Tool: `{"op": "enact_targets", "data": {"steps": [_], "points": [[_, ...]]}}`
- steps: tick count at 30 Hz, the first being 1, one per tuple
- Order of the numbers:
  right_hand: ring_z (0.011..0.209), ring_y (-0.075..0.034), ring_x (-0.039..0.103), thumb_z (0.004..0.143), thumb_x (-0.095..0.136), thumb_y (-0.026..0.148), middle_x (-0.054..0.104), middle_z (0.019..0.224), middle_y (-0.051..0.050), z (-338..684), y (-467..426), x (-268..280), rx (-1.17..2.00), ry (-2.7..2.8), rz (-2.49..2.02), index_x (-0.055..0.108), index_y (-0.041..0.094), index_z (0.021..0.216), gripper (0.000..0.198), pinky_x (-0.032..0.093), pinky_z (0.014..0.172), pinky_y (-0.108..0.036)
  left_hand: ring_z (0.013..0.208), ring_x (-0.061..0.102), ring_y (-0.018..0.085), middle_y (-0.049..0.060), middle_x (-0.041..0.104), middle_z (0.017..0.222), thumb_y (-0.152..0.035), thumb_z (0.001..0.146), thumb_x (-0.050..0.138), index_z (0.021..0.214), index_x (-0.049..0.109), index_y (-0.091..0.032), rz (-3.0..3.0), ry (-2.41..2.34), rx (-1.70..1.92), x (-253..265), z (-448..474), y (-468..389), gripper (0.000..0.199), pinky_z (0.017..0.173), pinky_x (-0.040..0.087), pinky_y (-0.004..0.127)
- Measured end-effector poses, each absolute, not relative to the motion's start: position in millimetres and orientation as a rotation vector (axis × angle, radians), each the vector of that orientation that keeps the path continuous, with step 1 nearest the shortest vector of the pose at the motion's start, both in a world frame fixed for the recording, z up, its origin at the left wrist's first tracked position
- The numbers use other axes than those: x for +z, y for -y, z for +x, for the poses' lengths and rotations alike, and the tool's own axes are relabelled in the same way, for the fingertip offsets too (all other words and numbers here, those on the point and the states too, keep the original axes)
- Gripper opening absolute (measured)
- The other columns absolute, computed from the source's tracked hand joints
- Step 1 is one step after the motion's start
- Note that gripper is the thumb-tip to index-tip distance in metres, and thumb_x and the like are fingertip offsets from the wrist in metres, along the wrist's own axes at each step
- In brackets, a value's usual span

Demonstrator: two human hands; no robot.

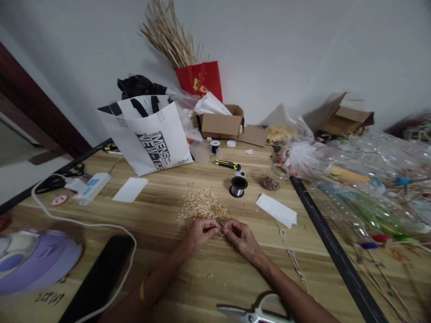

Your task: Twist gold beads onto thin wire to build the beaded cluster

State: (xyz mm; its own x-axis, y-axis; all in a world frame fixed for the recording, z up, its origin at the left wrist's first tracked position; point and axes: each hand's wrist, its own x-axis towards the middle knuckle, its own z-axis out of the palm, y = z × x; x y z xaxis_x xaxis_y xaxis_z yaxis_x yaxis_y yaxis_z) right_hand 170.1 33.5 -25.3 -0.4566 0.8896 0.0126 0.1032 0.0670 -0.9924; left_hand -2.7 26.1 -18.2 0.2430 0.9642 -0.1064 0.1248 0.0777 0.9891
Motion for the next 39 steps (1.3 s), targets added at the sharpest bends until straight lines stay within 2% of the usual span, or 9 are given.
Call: {"op": "enact_targets", "data": {"steps": [5, 11, 16, 19, 26, 31, 39], "points": [[0.054, -0.009, 0.034, 0.083, 0.052, 0.042, 0.041, 0.060, 0.003, 170, -34, -26, 1.442, 1.678, -0.996, 0.052, 0.015, 0.073, 0.029, 0.026, 0.049, -0.021, 0.061, 0.060, 0.014, 0.004, 0.066, 0.066, -0.029, 0.069, 0.063, 0.075, 0.064, -0.012, 1.299, -1.156, 0.913, -21, -2, -26, 0.019, 0.057, 0.046, 0.022], [0.055, -0.010, 0.035, 0.083, 0.052, 0.043, 0.042, 0.061, 0.003, 170, -34, -27, 1.411, 1.666, -1.015, 0.051, 0.015, 0.073, 0.029, 0.028, 0.051, -0.021, 0.056, 0.060, 0.013, 0.001, 0.066, 0.064, -0.024, 0.068, 0.064, 0.093, 0.057, -0.014, 1.273, -1.203, 0.972, -21, 0, -24, 0.027, 0.055, 0.045, 0.022], [0.057, -0.010, 0.037, 0.081, 0.052, 0.043, 0.043, 0.061, 0.002, 169, -34, -24, 1.360, 1.665, -1.035, 0.050, 0.015, 0.072, 0.030, 0.030, 0.052, -0.021, 0.066, 0.061, 0.013, 0.002, 0.065, 0.070, -0.016, 0.066, 0.062, 0.077, 0.058, -0.015, 1.464, -1.268, 1.058, -24, 4, -23, 0.011, 0.059, 0.045, 0.020], [0.057, -0.011, 0.038, 0.081, 0.053, 0.043, 0.044, 0.062, 0.002, 169, -33, -22, 1.348, 1.669, -1.034, 0.051, 0.016, 0.071, 0.029, 0.031, 0.052, -0.022, 0.064, 0.059, 0.012, 0.002, 0.064, 0.069, -0.013, 0.065, 0.060, 0.072, 0.059, -0.015, 1.543, -1.277, 1.045, -26, 5, -22, 0.007, 0.058, 0.045, 0.020], [0.056, -0.010, 0.037, 0.081, 0.052, 0.046, 0.042, 0.060, 0.002, 168, -32, -21, 1.340, 1.660, -1.037, 0.050, 0.016, 0.071, 0.031, 0.031, 0.051, -0.022, 0.058, 0.055, 0.011, 0.000, 0.060, 0.063, -0.015, 0.065, 0.062, 0.067, 0.056, -0.015, 1.549, -1.372, 1.045, -25, 7, -22, 0.006, 0.054, 0.042, 0.020], [0.057, -0.011, 0.038, 0.081, 0.052, 0.043, 0.043, 0.061, 0.002, 168, -31, -19, 1.320, 1.675, -1.038, 0.050, 0.016, 0.071, 0.029, 0.031, 0.053, -0.022, 0.052, 0.047, 0.010, -0.003, 0.051, 0.056, -0.011, 0.065, 0.063, 0.057, 0.051, -0.016, 1.721, -1.534, 1.018, -15, 10, -17, 0.015, 0.051, 0.036, 0.020], [0.057, -0.011, 0.038, 0.082, 0.052, 0.042, 0.043, 0.061, 0.002, 167, -30, -23, 1.298, 1.686, -1.029, 0.051, 0.016, 0.071, 0.028, 0.031, 0.052, -0.022, 0.059, 0.052, 0.011, 0.000, 0.055, 0.062, -0.010, 0.070, 0.060, 0.058, 0.054, -0.016, 1.959, -1.595, 0.971, -9, 12, -12, 0.015, 0.056, 0.038, 0.021]]}}
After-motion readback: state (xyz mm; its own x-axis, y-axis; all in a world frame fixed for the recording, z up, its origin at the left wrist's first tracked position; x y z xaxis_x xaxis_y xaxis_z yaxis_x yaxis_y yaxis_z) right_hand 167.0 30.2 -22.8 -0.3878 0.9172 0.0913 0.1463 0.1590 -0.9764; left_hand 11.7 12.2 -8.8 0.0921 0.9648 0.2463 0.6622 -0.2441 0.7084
